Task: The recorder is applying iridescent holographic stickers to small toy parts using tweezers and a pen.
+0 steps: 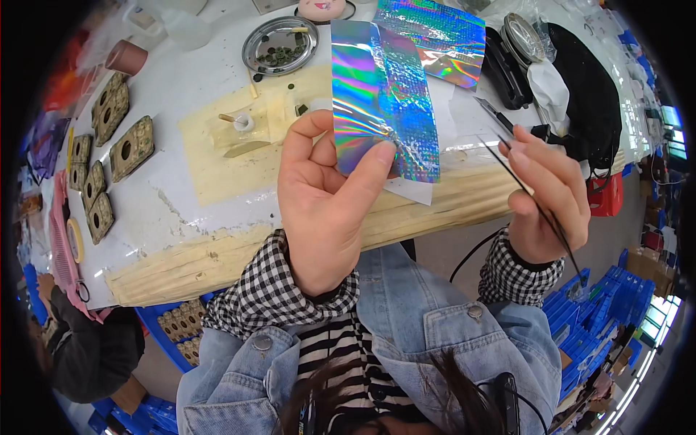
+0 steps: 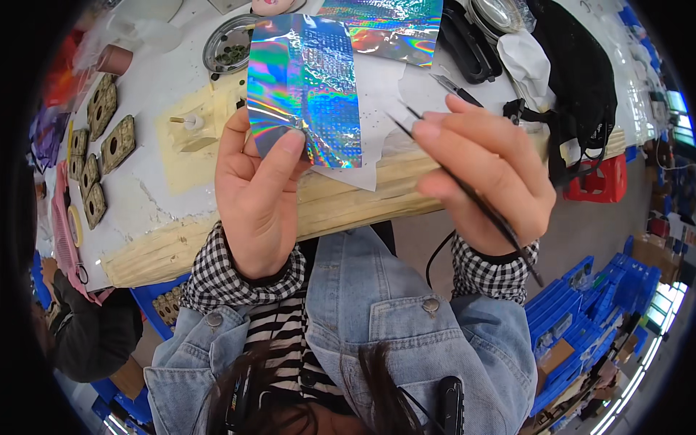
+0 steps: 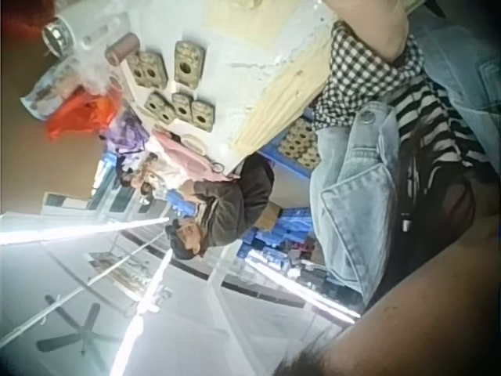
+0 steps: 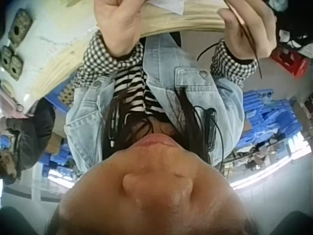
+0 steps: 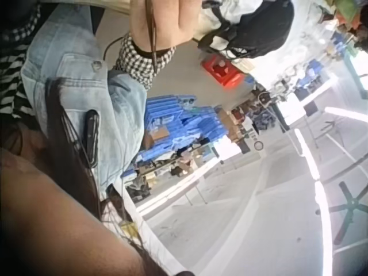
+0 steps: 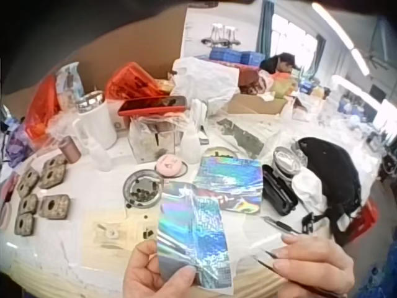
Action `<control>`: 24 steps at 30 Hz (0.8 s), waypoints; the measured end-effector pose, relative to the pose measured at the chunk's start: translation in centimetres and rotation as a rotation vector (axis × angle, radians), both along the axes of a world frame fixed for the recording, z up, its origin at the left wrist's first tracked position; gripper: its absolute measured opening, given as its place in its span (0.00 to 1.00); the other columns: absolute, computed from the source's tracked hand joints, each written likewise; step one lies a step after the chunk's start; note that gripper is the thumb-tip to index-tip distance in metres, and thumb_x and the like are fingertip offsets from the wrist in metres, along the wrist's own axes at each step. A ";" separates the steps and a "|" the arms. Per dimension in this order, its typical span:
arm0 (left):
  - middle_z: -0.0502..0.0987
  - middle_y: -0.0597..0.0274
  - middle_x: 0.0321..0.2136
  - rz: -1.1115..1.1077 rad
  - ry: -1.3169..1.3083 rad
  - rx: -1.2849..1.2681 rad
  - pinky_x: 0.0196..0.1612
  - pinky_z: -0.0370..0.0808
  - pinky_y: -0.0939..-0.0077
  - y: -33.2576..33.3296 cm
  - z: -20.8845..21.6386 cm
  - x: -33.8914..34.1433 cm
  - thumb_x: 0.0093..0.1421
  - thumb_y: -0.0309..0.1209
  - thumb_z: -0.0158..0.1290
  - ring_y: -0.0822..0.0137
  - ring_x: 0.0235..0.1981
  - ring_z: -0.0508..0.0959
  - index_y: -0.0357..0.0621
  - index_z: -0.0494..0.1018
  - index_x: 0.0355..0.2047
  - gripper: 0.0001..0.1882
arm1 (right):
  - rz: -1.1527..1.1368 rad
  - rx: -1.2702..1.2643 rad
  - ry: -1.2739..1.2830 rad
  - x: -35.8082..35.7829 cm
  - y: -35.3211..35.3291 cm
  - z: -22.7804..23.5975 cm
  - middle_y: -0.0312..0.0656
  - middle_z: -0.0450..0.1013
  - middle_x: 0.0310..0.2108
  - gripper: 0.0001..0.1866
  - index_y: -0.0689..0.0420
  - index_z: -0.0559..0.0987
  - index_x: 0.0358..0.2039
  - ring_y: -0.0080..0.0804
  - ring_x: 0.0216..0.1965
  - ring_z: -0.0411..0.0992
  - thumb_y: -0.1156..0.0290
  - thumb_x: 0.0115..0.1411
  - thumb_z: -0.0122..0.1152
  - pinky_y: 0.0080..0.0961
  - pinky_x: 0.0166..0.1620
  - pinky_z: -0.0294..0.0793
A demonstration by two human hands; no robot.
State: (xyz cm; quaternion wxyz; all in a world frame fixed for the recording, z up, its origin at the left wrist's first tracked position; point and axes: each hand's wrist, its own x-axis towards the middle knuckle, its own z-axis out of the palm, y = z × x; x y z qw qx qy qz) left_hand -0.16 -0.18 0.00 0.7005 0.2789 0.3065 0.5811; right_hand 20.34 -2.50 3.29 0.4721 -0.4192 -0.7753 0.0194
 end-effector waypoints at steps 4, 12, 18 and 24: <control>0.76 0.55 0.45 -0.023 -0.013 -0.014 0.47 0.75 0.79 0.0 0.1 0.2 0.59 0.16 0.53 0.71 0.43 0.78 0.32 0.61 0.53 0.22 | 0.069 -0.003 0.142 -1.9 0.3 -0.9 0.48 0.77 0.36 0.17 0.62 0.81 0.39 0.39 0.39 0.77 0.65 0.52 0.67 0.41 0.49 0.77; 0.79 0.58 0.40 -0.072 -0.068 -0.017 0.46 0.76 0.78 -0.1 0.0 0.1 0.60 0.19 0.53 0.73 0.41 0.78 0.35 0.70 0.47 0.14 | 0.138 -0.090 0.075 -3.5 -0.2 -0.7 0.42 0.76 0.38 0.19 0.57 0.81 0.41 0.36 0.42 0.76 0.70 0.46 0.69 0.42 0.51 0.75; 0.78 0.58 0.42 -0.058 -0.094 -0.005 0.46 0.76 0.77 0.0 -0.3 0.2 0.60 0.18 0.53 0.72 0.41 0.78 0.36 0.68 0.48 0.15 | 0.103 -0.082 0.016 -3.9 -0.1 -1.0 0.41 0.76 0.39 0.18 0.56 0.81 0.41 0.34 0.43 0.76 0.69 0.47 0.69 0.41 0.52 0.75; 0.78 0.55 0.42 -0.018 -0.058 -0.001 0.45 0.76 0.78 0.0 -0.2 0.1 0.59 0.17 0.53 0.72 0.41 0.79 0.36 0.63 0.48 0.17 | 0.108 -0.065 -0.032 -4.1 0.3 -0.9 0.43 0.77 0.38 0.16 0.58 0.82 0.40 0.36 0.42 0.77 0.68 0.50 0.67 0.43 0.52 0.74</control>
